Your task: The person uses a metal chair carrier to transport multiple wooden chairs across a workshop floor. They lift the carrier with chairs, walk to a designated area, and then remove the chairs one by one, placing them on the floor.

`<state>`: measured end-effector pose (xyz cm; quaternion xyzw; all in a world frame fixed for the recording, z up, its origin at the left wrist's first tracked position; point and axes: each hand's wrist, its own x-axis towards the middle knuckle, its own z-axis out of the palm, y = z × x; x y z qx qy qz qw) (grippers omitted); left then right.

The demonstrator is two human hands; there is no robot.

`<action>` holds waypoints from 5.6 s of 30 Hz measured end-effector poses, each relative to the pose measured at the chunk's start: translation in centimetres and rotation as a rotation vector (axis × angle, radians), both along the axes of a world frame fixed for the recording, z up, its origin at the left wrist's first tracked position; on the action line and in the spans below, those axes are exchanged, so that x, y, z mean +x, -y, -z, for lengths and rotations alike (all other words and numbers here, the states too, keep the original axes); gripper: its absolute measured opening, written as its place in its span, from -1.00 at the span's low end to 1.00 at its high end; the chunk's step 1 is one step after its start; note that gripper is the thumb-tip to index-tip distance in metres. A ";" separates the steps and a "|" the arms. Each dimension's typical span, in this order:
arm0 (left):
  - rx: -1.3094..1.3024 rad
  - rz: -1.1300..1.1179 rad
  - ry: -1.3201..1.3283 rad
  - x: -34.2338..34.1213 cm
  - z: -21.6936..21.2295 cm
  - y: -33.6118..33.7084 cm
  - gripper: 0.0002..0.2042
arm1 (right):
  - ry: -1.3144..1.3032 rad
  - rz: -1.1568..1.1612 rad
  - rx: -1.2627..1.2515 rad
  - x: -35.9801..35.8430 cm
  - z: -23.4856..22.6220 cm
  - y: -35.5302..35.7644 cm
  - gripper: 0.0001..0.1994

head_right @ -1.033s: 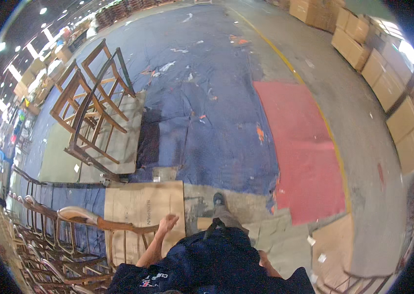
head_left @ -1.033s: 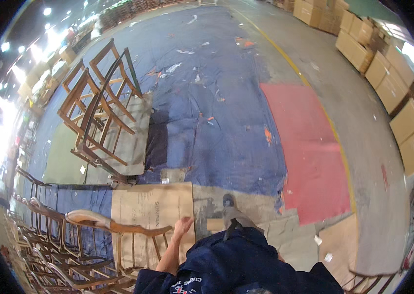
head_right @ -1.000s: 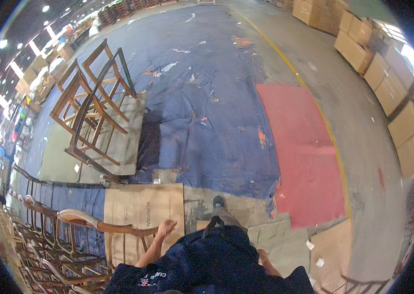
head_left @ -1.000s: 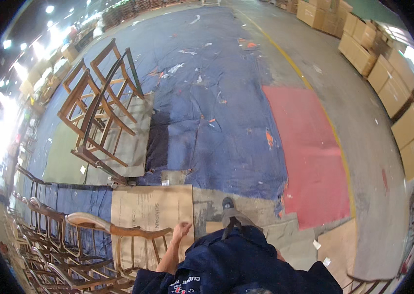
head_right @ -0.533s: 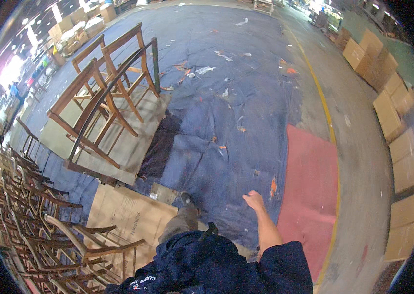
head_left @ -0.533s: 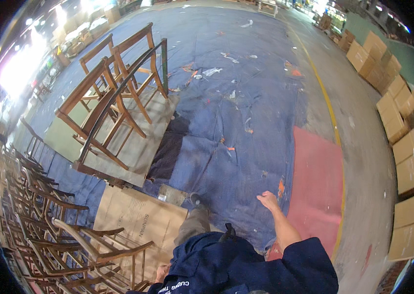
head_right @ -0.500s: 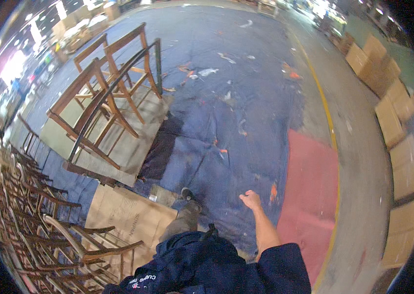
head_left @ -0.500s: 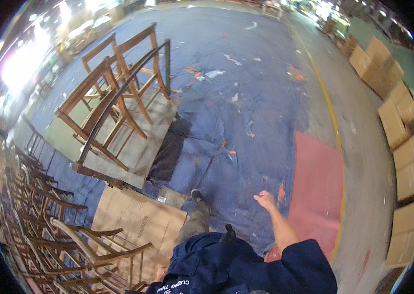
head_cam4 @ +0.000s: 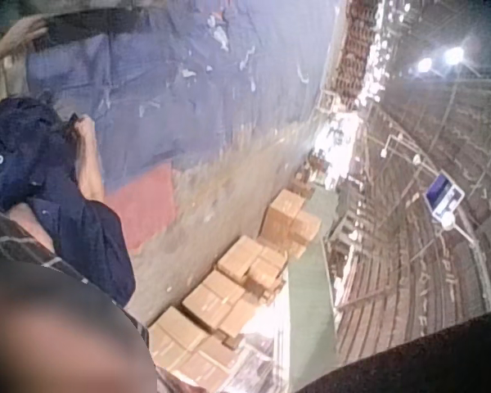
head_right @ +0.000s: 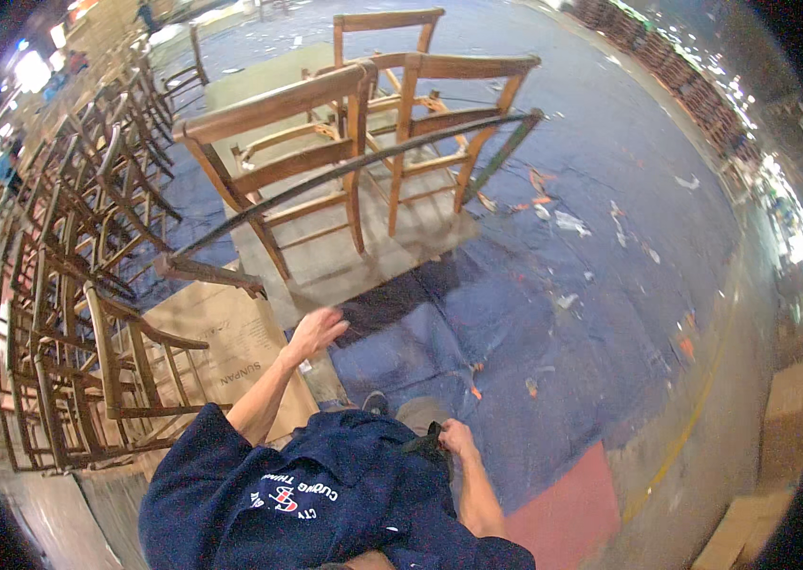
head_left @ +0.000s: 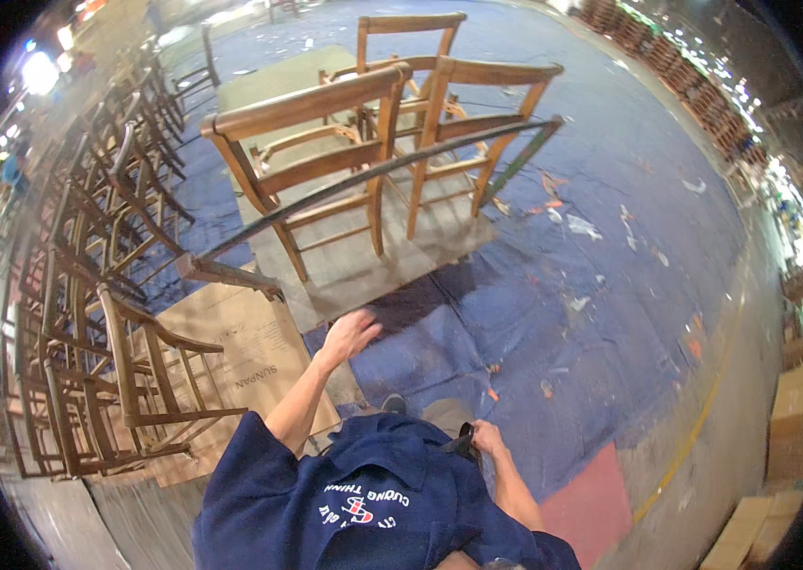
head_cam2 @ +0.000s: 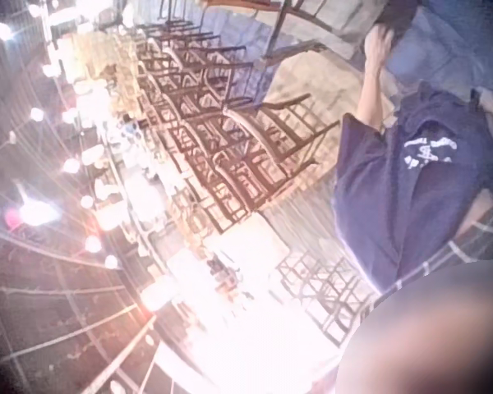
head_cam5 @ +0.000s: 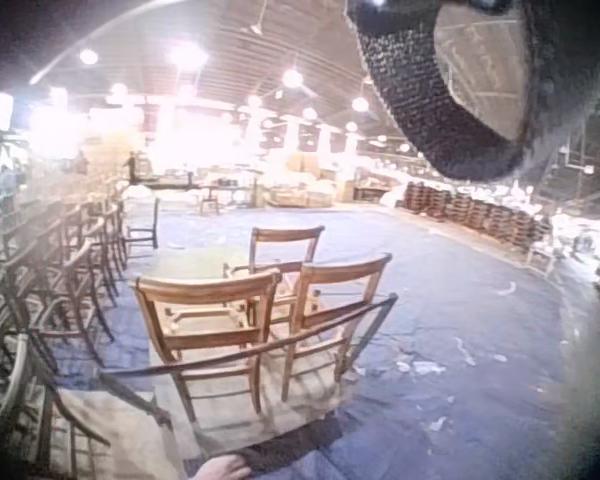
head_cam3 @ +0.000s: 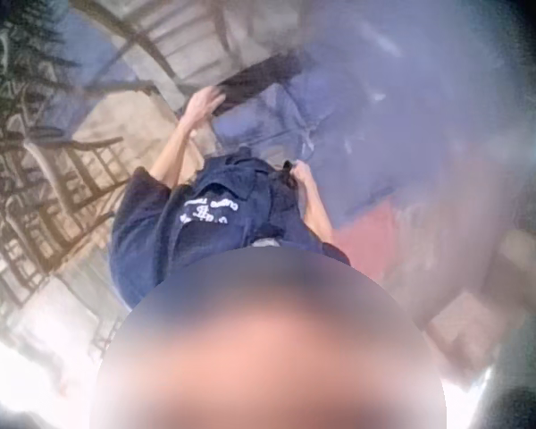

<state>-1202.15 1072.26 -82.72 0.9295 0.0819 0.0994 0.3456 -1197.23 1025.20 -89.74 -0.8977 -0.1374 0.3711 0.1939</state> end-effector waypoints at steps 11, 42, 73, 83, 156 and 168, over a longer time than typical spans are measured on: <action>0.315 -0.661 0.106 23.1 -21.7 -9.3 -0.40 | 0.686 -0.516 0.755 44.2 -18.1 -27.1 -0.56; 0.257 -1.058 -0.536 30.7 -19.0 -5.9 -0.40 | 0.909 -0.920 0.117 63.6 -25.8 -38.9 -0.55; 0.126 -0.986 -0.160 17.1 -30.0 7.4 -0.30 | 1.068 -0.958 0.080 54.7 -37.6 -31.3 -0.58; 0.180 -0.926 -0.257 12.9 -29.3 19.3 -0.31 | 1.012 -0.942 0.061 50.4 -38.1 -17.1 -0.62; -0.841 -1.905 -0.334 -72.0 6.3 83.9 -0.47 | -0.530 0.444 1.469 2.2 -40.7 4.7 -0.53; -0.782 -1.722 -0.556 -83.4 3.6 56.7 -0.48 | -0.168 0.473 1.469 -11.6 -46.4 -6.7 -0.44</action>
